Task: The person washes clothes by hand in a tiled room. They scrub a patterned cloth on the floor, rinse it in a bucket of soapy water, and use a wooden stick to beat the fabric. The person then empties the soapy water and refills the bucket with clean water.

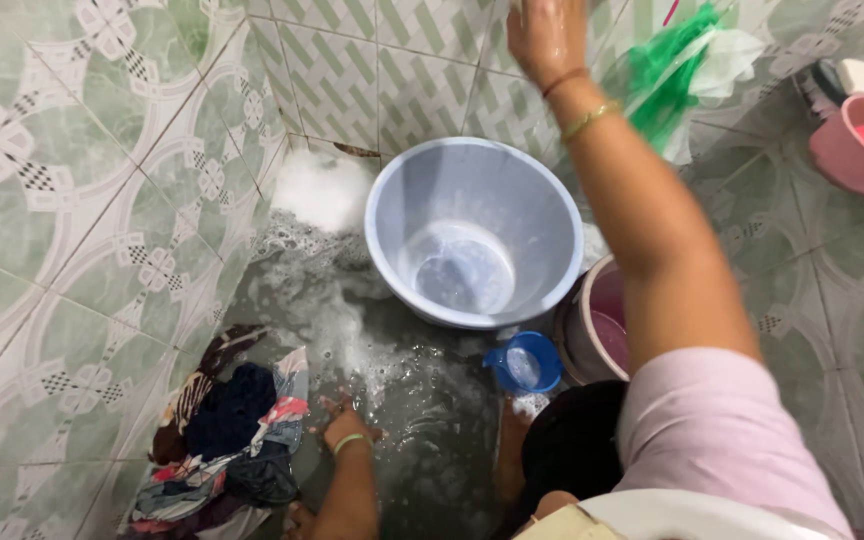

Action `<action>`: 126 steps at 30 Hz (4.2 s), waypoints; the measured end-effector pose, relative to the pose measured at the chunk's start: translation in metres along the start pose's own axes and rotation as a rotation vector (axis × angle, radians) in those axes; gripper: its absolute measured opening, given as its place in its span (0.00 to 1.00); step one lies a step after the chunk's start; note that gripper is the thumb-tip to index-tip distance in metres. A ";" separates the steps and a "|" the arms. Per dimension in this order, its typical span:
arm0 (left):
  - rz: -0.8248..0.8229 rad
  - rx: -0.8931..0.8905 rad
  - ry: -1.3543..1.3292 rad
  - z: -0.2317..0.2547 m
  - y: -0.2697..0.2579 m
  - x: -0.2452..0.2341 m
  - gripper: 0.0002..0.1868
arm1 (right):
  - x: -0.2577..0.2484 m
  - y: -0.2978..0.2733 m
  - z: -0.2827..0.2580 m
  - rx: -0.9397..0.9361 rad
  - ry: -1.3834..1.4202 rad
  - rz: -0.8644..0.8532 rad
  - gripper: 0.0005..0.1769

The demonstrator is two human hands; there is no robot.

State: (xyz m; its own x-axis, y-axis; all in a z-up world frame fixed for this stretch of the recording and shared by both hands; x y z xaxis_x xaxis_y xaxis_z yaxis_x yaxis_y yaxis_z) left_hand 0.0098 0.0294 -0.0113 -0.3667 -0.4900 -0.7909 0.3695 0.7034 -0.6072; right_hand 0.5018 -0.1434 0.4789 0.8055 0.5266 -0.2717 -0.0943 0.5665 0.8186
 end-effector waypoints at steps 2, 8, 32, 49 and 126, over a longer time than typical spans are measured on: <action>-0.033 0.001 0.057 -0.001 0.004 0.004 0.71 | 0.035 -0.046 0.008 0.427 0.455 0.111 0.11; -0.001 0.010 -0.095 -0.004 -0.018 -0.012 0.74 | 0.149 -0.209 0.003 1.577 1.478 0.249 0.07; -0.004 -0.016 -0.004 -0.006 -0.004 -0.010 0.77 | 0.140 -0.245 -0.032 1.650 1.568 -0.053 0.09; -0.060 -0.035 -0.003 -0.005 0.003 -0.003 0.81 | 0.084 -0.230 -0.172 0.456 1.210 -0.757 0.19; 0.491 0.966 -0.085 0.008 -0.225 -0.399 0.36 | -0.352 -0.251 0.078 1.308 1.034 -0.054 0.12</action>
State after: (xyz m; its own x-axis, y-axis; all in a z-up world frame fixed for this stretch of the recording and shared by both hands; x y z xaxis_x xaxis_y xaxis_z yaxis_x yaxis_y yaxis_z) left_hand 0.0800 0.0625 0.4400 0.0512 -0.3258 -0.9441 0.9889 0.1484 0.0024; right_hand 0.2873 -0.5209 0.4088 0.0400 0.9965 -0.0731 0.8685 0.0015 0.4956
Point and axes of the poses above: each hand's wrist, its own y-axis towards the middle knuckle, its own x-axis out of the palm, z = x × y, the point moved 4 cm from there along y, towards the middle knuckle, and after that the axes turned 11 degrees about -x, right-handed, at the moved point
